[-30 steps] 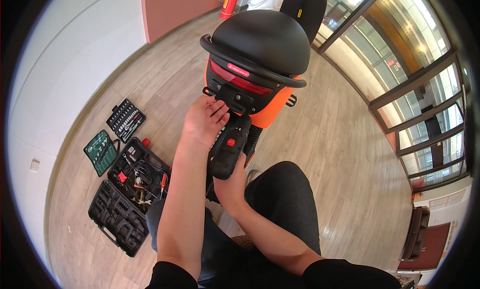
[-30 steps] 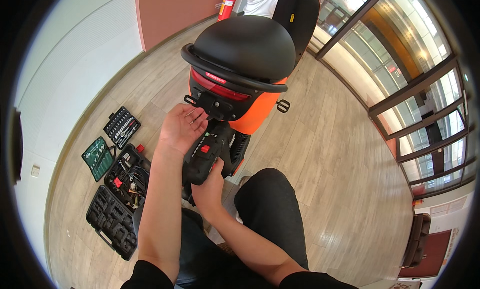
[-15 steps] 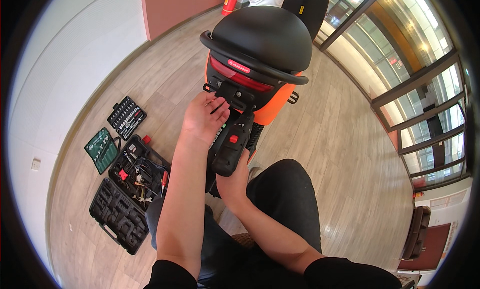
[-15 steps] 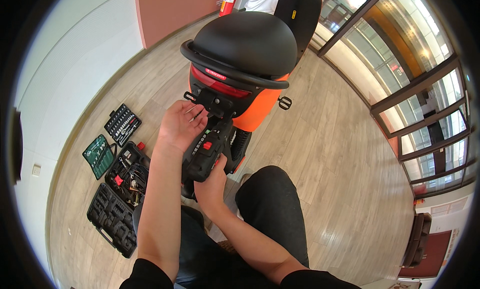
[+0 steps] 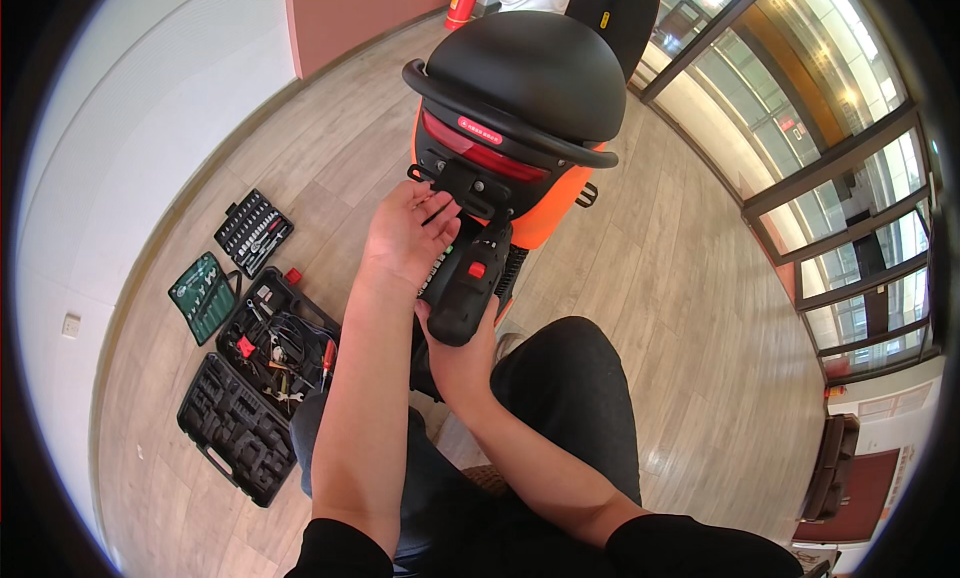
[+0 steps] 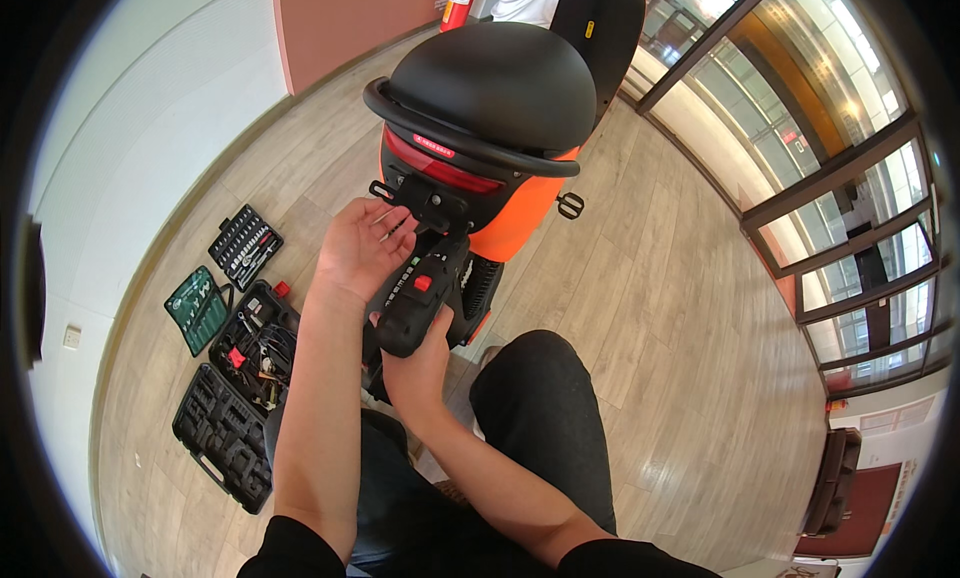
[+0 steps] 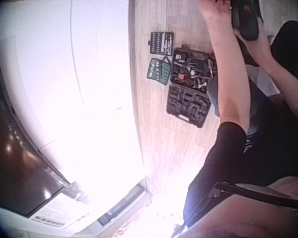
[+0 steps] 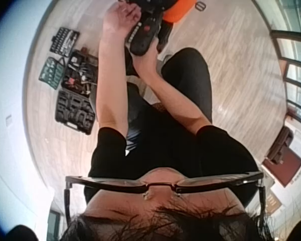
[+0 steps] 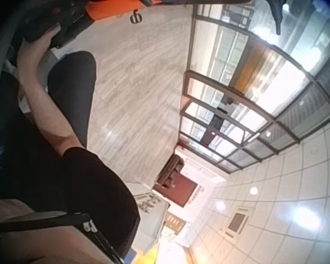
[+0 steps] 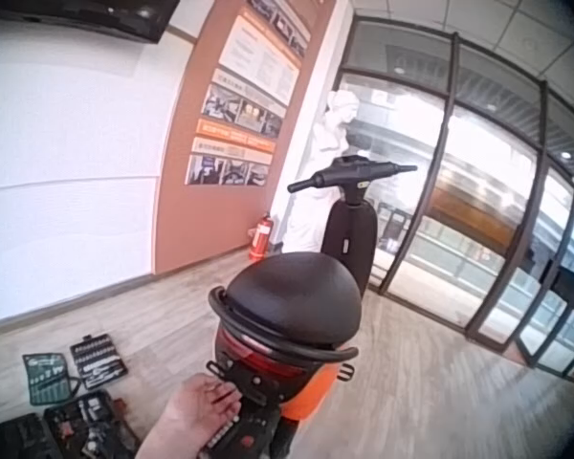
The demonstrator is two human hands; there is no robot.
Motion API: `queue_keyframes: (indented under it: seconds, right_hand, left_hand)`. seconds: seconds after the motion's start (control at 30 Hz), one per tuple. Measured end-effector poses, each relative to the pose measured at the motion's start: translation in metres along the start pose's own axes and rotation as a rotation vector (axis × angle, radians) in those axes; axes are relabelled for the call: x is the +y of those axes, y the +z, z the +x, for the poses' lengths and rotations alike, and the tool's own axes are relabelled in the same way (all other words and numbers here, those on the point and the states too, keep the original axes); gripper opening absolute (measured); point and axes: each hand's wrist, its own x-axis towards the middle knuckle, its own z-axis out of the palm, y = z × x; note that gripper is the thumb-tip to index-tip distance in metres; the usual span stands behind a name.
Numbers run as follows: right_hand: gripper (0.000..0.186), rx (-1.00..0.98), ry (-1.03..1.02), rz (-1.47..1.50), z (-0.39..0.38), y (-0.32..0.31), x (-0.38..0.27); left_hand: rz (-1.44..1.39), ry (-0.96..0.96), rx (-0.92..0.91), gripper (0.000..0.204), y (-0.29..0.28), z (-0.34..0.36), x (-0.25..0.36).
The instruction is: Using an electric drill and hand tools to remove or install panels on an electric scooter.
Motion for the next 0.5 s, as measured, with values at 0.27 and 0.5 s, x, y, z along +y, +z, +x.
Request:
queue_keyframes:
  seconds: [0.27,0.5]
  right_hand:
    - [0.061,0.064,-0.094,0.038,0.0025,0.0101,0.0061]
    - [0.053,0.01,-0.007,0.131,-0.0002,0.009,0.0024]
  left_hand:
    - [-0.007,-0.003,0.003,0.025,0.0002,-0.0023,-0.0001]
    - [-0.002,0.003,0.004,0.026,0.0016,-0.0067,0.0007]
